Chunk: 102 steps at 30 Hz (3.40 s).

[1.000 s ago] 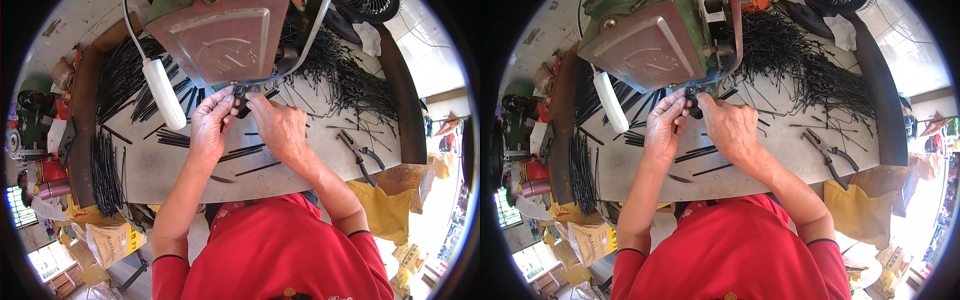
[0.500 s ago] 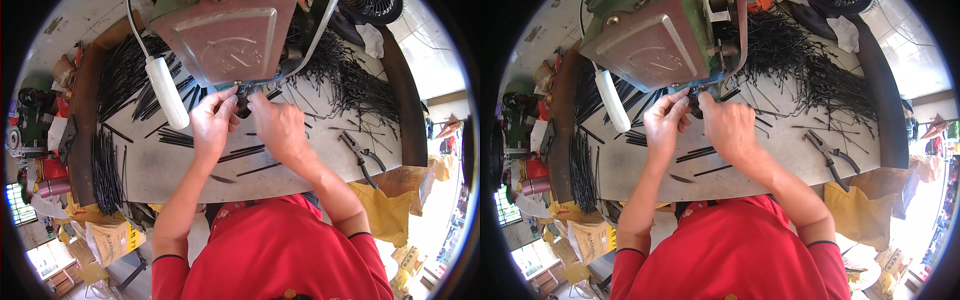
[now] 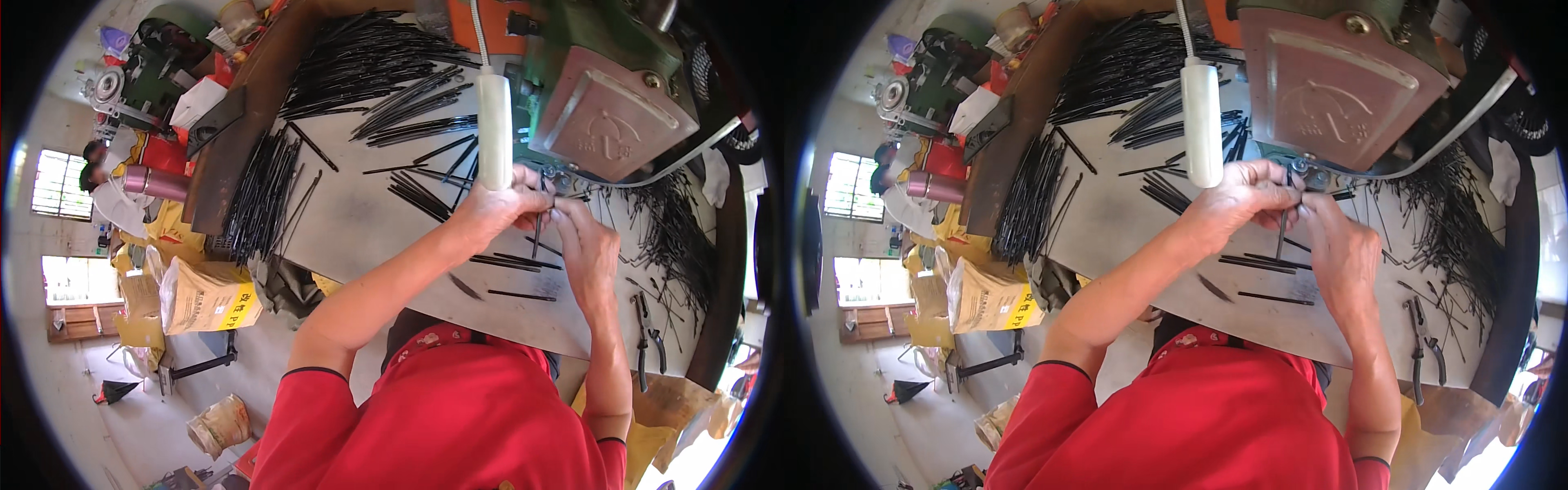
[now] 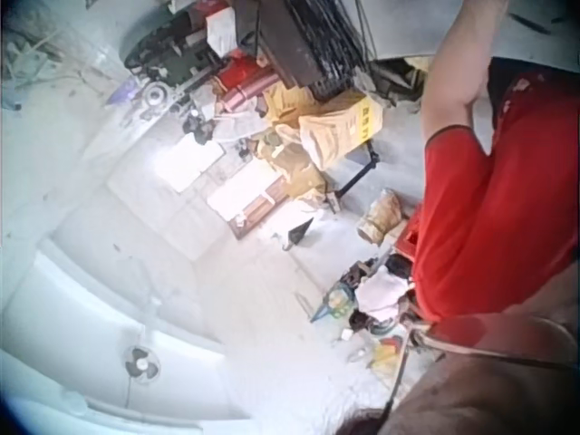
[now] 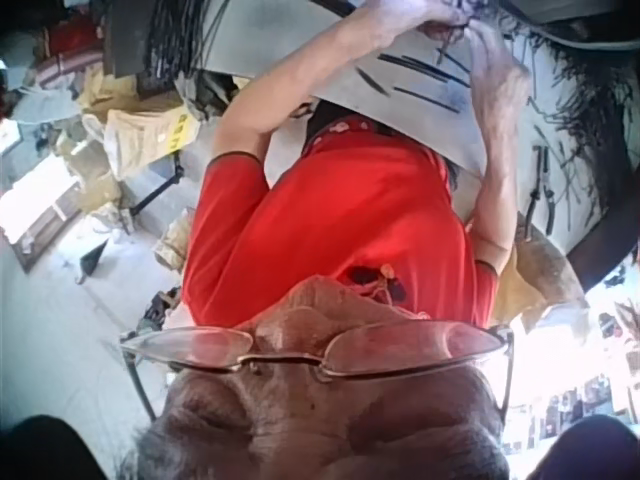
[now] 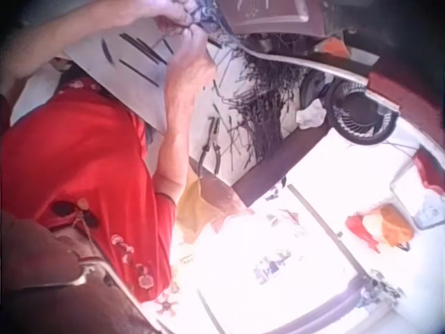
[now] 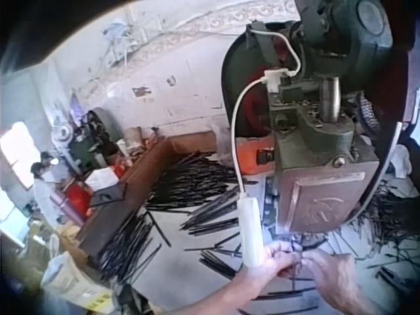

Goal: The person inserts thin black metal rods into a machine to attach small metal components. They repeatedly pick up rods, feed them into the device, and place the finished pieces on the table. The person also uses pliers to adjust or remove parts from the machine during the process.

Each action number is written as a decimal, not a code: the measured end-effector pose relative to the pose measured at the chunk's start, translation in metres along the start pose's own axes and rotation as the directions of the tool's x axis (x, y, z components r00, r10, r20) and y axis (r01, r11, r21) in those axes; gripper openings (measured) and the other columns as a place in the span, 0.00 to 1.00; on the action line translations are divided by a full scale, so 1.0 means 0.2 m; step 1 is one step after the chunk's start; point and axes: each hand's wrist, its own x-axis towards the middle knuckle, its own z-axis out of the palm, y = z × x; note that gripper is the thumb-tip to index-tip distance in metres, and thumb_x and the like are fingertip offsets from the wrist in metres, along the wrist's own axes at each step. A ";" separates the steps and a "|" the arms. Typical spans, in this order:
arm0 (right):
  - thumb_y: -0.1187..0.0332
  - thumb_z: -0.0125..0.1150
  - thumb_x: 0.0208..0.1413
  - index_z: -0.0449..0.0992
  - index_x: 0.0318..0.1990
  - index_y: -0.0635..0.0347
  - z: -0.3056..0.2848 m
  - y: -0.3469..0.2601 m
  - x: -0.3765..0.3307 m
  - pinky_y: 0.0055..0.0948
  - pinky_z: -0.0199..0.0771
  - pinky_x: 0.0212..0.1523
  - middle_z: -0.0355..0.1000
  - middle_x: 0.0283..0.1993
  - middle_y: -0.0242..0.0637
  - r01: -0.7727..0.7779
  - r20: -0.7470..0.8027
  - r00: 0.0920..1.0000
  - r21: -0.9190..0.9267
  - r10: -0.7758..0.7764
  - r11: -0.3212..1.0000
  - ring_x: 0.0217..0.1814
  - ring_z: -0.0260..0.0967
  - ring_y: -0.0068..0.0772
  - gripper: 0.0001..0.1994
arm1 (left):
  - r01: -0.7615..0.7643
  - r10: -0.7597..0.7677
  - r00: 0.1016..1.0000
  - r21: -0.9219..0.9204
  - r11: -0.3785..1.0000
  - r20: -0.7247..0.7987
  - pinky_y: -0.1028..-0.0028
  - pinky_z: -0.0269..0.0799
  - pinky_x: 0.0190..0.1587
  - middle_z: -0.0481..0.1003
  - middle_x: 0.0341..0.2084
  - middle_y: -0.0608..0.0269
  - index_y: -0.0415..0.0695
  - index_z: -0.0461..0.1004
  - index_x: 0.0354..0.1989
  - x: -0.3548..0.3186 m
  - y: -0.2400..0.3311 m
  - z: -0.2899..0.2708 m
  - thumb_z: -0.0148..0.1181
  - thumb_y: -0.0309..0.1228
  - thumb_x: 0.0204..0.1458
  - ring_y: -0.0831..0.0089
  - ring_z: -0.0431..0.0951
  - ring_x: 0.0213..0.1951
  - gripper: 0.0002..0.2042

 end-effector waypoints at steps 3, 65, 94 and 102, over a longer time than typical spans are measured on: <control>0.69 0.57 0.56 0.74 0.47 0.59 -0.03 -0.04 -0.07 0.25 0.66 0.24 0.71 0.25 0.36 -0.251 0.123 0.968 0.439 0.219 0.863 0.24 0.70 0.25 0.12 | -0.047 0.037 0.998 -0.206 0.977 -0.052 0.78 0.73 0.36 0.75 0.30 0.64 0.39 0.72 0.38 -0.05 -0.06 0.01 0.61 0.30 0.53 0.78 0.75 0.29 0.09; 0.70 0.54 0.56 0.71 0.38 0.67 0.04 -0.02 0.09 0.18 0.58 0.10 0.71 0.21 0.35 -0.452 0.290 0.864 0.806 0.411 0.381 0.11 0.63 0.19 0.08 | -0.158 0.083 0.961 -0.283 0.946 -0.263 0.82 0.66 0.32 0.74 0.33 0.65 0.35 0.69 0.51 0.07 -0.14 0.08 0.56 0.23 0.55 0.82 0.70 0.29 0.15; 0.68 0.56 0.53 0.72 0.30 0.63 0.02 0.08 0.16 0.18 0.49 0.07 0.67 0.15 0.36 -0.563 0.488 0.806 0.807 0.336 0.179 0.07 0.56 0.19 0.07 | 0.054 -0.071 0.987 -0.117 0.992 -0.145 0.84 0.65 0.19 0.74 0.22 0.63 0.43 0.66 0.47 0.07 -0.03 -0.02 0.59 0.29 0.54 0.79 0.73 0.19 0.14; 0.64 0.61 0.55 0.71 0.40 0.66 0.05 0.03 0.10 0.14 0.65 0.17 0.71 0.26 0.34 -0.517 0.419 0.846 0.795 0.329 0.318 0.18 0.68 0.19 0.13 | 0.046 -0.072 0.985 -0.164 0.985 -0.157 0.71 0.79 0.41 0.75 0.33 0.57 0.36 0.62 0.51 -0.16 -0.11 0.10 0.55 0.27 0.57 0.69 0.79 0.35 0.15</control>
